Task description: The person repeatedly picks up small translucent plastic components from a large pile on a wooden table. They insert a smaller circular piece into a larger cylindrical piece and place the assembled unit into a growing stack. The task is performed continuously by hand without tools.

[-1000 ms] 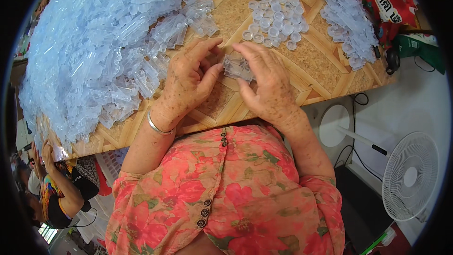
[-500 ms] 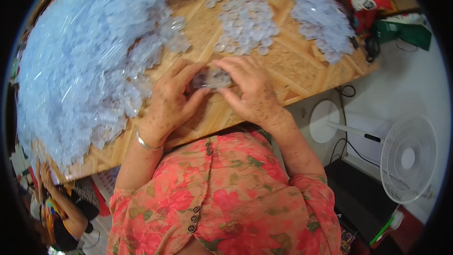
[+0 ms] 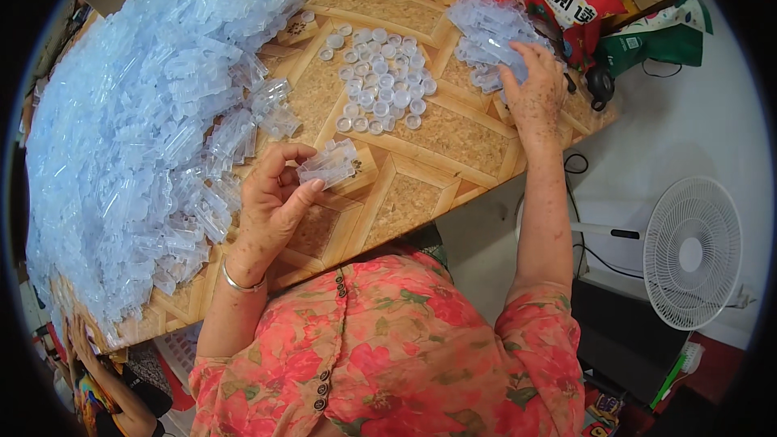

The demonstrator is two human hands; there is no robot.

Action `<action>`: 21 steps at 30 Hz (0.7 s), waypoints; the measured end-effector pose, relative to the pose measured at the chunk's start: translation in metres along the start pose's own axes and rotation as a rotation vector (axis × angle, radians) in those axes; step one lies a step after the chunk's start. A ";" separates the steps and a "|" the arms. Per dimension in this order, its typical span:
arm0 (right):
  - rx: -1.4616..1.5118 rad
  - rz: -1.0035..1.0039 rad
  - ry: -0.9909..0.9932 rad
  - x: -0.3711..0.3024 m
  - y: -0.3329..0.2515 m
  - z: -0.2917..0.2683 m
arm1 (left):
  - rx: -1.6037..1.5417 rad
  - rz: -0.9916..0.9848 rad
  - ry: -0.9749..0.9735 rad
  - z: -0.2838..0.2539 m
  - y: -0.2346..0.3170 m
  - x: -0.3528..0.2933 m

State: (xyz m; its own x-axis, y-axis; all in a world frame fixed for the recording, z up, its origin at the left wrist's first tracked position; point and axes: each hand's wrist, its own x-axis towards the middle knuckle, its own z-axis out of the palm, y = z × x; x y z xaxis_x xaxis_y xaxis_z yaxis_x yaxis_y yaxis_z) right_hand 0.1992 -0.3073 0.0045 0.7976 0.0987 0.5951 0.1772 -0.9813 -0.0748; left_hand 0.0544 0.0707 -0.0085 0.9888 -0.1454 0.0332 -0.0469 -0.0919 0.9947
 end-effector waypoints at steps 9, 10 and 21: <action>0.304 0.013 0.096 -0.005 -0.025 -0.014 | -0.470 -0.180 -0.068 -0.004 0.004 0.002; 0.473 0.120 0.022 -0.013 -0.038 -0.021 | -0.472 -0.193 -0.080 -0.006 0.002 0.002; 1.094 0.046 -0.954 -0.044 -0.126 -0.061 | -0.565 -0.261 -0.041 -0.009 0.008 0.002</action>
State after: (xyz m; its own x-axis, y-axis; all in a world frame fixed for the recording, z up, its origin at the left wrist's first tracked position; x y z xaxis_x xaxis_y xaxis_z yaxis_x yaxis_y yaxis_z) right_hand 0.1066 -0.1982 0.0368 0.8097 0.5698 -0.1407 0.1359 -0.4152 -0.8995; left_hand 0.0573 0.0787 0.0001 0.9508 -0.2272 -0.2107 0.2889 0.4041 0.8679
